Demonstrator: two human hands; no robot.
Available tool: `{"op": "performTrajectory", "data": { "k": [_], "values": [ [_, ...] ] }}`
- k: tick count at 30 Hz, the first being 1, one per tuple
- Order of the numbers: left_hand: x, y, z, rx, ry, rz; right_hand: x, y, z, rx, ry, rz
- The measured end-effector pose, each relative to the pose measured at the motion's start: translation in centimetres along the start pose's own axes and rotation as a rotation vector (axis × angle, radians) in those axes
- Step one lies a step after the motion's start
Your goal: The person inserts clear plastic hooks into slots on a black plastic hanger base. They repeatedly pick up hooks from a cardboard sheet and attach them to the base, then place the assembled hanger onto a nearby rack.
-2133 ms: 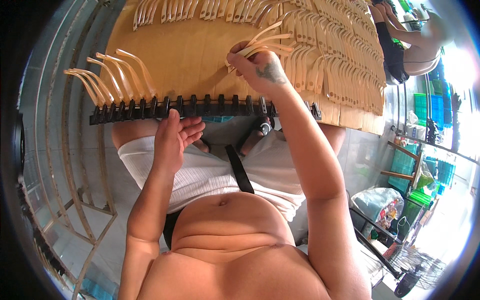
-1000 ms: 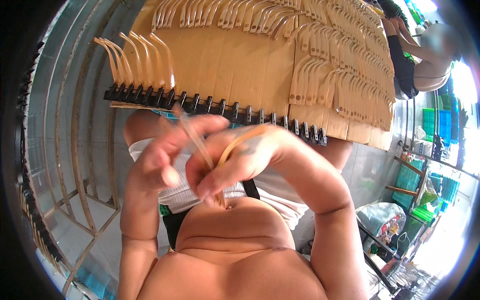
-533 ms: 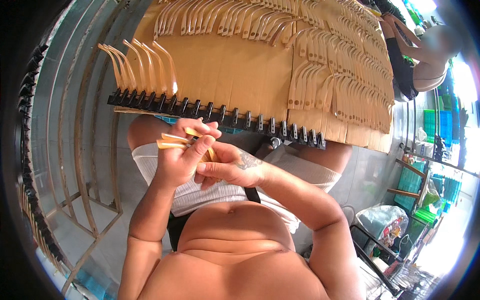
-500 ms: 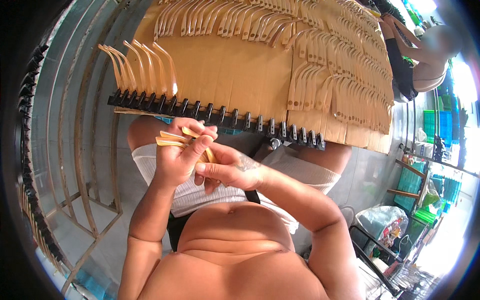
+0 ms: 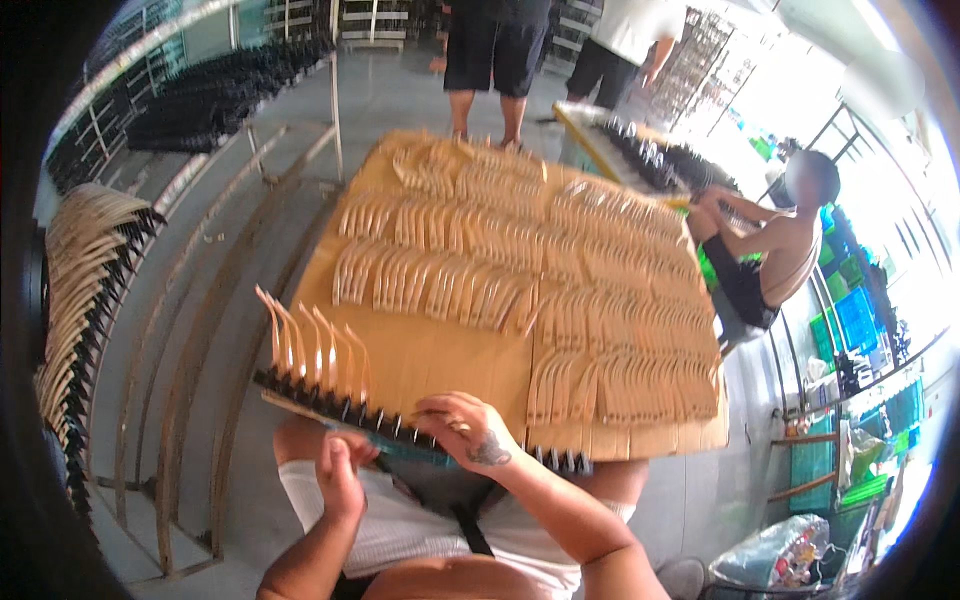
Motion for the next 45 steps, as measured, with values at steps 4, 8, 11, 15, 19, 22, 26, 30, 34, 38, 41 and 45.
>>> {"op": "performTrajectory", "data": {
  "k": [4,8,11,15,19,22,26,30,34,38,41,45],
  "values": [
    [-3.7,2.5,-6.6,-0.066,0.551,0.367,3.6,2.0,4.9,-0.581,0.015,0.065],
    [-2.1,-0.3,-6.4,-0.091,0.566,0.128,4.1,1.3,2.5,-0.499,0.123,0.153],
    [-3.0,-0.1,-9.2,-0.112,0.666,0.121,4.5,0.4,5.1,-0.576,0.149,0.168],
    [-3.0,-1.1,-7.3,-0.042,0.665,0.082,4.0,-0.9,8.5,-0.116,-0.394,0.01],
    [-2.8,-0.5,-6.6,-0.047,0.603,0.144,4.4,-3.6,5.3,-0.24,-0.342,0.003],
    [-2.7,-0.4,-6.4,-0.079,0.59,0.161,4.5,-4.3,6.1,-0.28,-0.347,-0.034],
    [-2.6,-0.4,-6.9,-0.06,0.589,0.153,4.7,-4.5,5.1,-0.287,-0.378,-0.067],
    [-2.2,-0.1,-7.1,-0.043,0.545,0.173,6.0,-5.0,5.7,-0.286,-0.336,-0.071],
    [-2.0,0.0,-6.8,-0.05,0.519,0.183,6.5,-5.7,6.5,-0.363,-0.365,-0.085],
    [-2.2,0.2,-6.8,-0.048,0.507,0.196,6.8,-5.7,6.8,-0.35,-0.419,-0.105],
    [-2.0,0.1,-6.9,-0.073,0.488,0.2,6.8,-5.7,7.4,-0.372,-0.43,-0.105],
    [-2.1,0.3,-6.9,-0.067,0.494,0.219,6.8,-6.0,6.9,-0.358,-0.425,-0.115]
  ]
}}
Point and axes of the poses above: each hand's wrist, its own x-axis towards the middle knuckle, its own y-axis out of the back of the hand, z = x × y, the point moved 10 cm from there along x, towards the middle knuckle, and after that the axes turned 15 degrees about -y, right-handed, at the moved point
